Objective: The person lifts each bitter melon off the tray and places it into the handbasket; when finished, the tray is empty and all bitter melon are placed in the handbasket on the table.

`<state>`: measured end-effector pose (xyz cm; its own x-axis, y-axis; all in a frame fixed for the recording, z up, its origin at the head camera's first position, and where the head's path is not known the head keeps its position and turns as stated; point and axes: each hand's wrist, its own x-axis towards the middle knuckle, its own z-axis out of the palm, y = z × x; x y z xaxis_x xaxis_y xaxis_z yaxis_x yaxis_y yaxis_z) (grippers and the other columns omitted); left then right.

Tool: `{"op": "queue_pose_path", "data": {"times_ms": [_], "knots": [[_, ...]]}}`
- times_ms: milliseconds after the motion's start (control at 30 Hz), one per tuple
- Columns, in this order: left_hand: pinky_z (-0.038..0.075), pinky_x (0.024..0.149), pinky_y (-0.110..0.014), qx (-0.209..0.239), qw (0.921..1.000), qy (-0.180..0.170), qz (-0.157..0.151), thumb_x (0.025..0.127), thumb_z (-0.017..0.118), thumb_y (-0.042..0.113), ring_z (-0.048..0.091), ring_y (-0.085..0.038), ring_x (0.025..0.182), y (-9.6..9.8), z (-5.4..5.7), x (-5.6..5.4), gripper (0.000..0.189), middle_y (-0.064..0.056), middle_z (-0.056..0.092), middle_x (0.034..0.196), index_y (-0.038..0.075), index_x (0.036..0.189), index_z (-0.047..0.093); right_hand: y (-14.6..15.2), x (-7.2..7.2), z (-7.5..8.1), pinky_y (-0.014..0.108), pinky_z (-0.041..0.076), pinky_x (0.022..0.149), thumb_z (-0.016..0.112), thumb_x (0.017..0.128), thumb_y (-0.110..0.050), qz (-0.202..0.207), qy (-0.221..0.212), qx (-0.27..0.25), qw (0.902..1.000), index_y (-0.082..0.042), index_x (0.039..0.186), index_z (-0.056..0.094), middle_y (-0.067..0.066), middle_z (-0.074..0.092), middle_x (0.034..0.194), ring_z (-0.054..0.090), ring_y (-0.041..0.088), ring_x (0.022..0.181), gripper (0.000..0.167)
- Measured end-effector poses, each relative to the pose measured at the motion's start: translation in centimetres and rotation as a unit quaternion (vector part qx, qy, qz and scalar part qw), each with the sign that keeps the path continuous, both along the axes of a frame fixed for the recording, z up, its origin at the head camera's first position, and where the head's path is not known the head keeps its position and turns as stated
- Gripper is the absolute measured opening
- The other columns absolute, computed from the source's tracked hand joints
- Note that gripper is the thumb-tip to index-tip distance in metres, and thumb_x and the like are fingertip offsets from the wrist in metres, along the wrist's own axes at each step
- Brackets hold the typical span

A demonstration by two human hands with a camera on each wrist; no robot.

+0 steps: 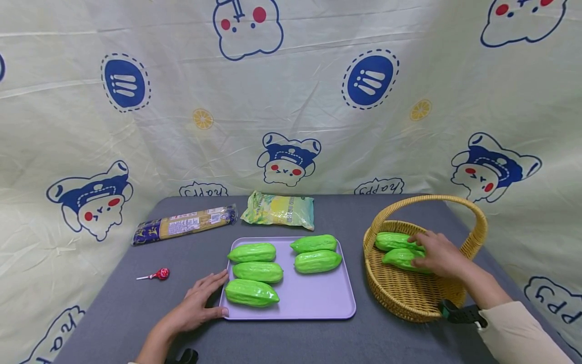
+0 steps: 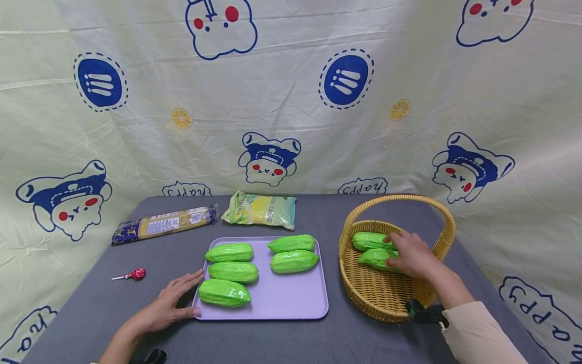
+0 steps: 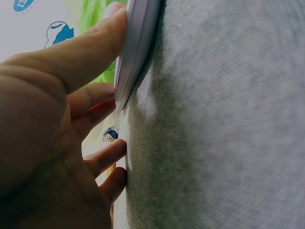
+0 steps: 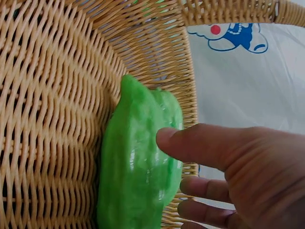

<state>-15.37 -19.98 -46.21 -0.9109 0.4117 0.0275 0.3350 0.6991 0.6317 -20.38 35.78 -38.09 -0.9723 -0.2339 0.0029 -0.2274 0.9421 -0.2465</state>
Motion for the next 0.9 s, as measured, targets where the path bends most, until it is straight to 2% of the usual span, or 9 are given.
{"op": "queue_pose_path", "data": {"times_ms": [100, 300, 500, 667, 900], "knots": [[0.021, 0.102, -0.071, -0.001, 1.0000, 0.002, -0.001, 0.077, 0.072, 0.041, 0.028, -0.048, 0.136, 0.0, -0.1, 0.0, 0.081, -0.013, 0.035, 0.152, 0.008, 0.143, 0.039, -0.2, 0.3, 0.4, 0.055, 0.043, 0.078, 0.073, 0.079, -0.025, 0.000, 0.002, -0.012, 0.9999, -0.003, 0.122, 0.056, 0.024, 0.057, 0.116, 0.047, 0.044, 0.106, 0.051], [0.020, 0.102, -0.071, -0.001, 1.0000, -0.006, 0.001, 0.078, 0.072, 0.042, 0.027, -0.048, 0.137, 0.0, 0.0, -0.1, 0.081, -0.013, 0.034, 0.153, 0.008, 0.144, 0.039, -0.6, 0.9, 1.0, 0.051, 0.043, 0.078, 0.073, 0.081, -0.027, 0.008, 0.021, -0.023, 0.9995, -0.002, 0.125, 0.055, 0.023, 0.058, 0.114, 0.049, 0.040, 0.104, 0.054], [0.020, 0.103, -0.071, -0.003, 0.9999, -0.015, 0.003, 0.078, 0.071, 0.042, 0.026, -0.047, 0.138, 0.0, 0.2, -0.1, 0.081, -0.012, 0.033, 0.153, 0.008, 0.144, 0.038, -1.4, 2.1, 1.9, 0.052, 0.045, 0.078, 0.072, 0.082, -0.032, 0.016, 0.041, -0.032, 0.9985, -0.004, 0.126, 0.055, 0.023, 0.056, 0.119, 0.051, 0.038, 0.105, 0.055], [0.018, 0.103, -0.072, -0.001, 0.9998, -0.022, 0.003, 0.079, 0.071, 0.043, 0.024, -0.048, 0.138, -0.1, 0.2, -0.1, 0.081, -0.012, 0.032, 0.154, 0.009, 0.145, 0.038, -2.4, 3.1, 2.5, 0.054, 0.046, 0.079, 0.071, 0.082, -0.036, 0.024, 0.058, -0.040, 0.9972, -0.006, 0.124, 0.057, 0.023, 0.055, 0.123, 0.052, 0.039, 0.106, 0.054], [0.017, 0.104, -0.071, -0.002, 0.9997, -0.024, 0.003, 0.079, 0.071, 0.043, 0.023, -0.048, 0.139, -0.1, 0.2, -0.1, 0.081, -0.012, 0.031, 0.154, 0.009, 0.145, 0.037, -4.0, 4.0, 2.8, 0.058, 0.042, 0.087, 0.074, 0.080, -0.032, 0.045, 0.095, -0.046, 0.9935, -0.007, 0.119, 0.060, 0.020, 0.060, 0.118, 0.052, 0.041, 0.110, 0.049]]}}
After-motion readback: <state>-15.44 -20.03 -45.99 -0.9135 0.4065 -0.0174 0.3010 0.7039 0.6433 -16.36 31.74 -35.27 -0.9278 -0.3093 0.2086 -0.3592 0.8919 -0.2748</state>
